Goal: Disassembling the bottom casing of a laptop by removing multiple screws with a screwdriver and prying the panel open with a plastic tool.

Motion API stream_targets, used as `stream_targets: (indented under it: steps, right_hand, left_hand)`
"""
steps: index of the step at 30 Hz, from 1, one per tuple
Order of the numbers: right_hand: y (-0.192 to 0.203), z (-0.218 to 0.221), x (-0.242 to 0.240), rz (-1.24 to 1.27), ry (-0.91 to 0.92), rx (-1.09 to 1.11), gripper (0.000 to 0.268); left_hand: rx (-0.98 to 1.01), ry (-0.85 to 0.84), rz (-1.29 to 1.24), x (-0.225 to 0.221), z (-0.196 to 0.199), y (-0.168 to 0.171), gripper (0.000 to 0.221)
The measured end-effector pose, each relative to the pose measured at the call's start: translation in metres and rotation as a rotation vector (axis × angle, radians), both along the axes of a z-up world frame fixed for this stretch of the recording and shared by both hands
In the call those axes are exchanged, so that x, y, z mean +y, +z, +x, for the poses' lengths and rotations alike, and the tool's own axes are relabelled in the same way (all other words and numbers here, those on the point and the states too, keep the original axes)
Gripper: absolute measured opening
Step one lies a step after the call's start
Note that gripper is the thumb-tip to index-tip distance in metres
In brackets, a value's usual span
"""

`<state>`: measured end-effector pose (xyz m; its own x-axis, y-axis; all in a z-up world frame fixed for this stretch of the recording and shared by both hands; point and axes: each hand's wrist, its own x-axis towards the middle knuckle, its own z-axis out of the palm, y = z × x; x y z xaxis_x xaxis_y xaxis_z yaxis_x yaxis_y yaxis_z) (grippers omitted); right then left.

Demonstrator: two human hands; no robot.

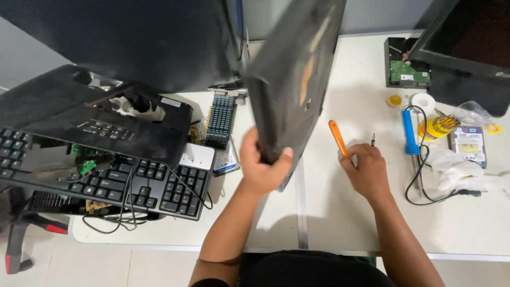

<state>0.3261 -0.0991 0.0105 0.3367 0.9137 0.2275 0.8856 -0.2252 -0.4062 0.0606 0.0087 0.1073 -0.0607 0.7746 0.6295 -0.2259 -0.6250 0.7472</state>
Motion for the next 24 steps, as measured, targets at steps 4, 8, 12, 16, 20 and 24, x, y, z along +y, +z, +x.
stream_targets:
  steps: [4,8,12,16,20,24]
  right_hand:
    - [0.058,-0.019,0.010,-0.005,0.057,0.020,0.032]
    - [0.153,-0.049,0.023,0.469,0.358,0.177,0.062]
    - [0.219,-0.067,0.033,0.768,0.711,0.149,0.099]
    - [0.244,-0.078,0.044,0.886,0.701,0.102,0.093]
    - [0.255,-0.080,0.052,0.951,0.749,0.078,0.067]
    - [0.255,-0.076,0.047,0.948,0.753,0.105,0.069]
  left_hand:
    - [0.006,0.004,0.084,-0.015,0.014,-0.009,0.058]
    - [0.136,-0.112,0.156,-0.017,0.012,0.045,0.057]
    - [0.427,-0.231,0.363,-0.024,0.010,0.067,0.082]
    - [0.460,-0.204,0.595,-0.027,0.019,0.098,0.072]
    - [0.342,-0.603,0.572,-0.008,0.009,0.129,0.081]
    - [0.288,-0.711,0.523,0.003,0.006,0.163,0.054]
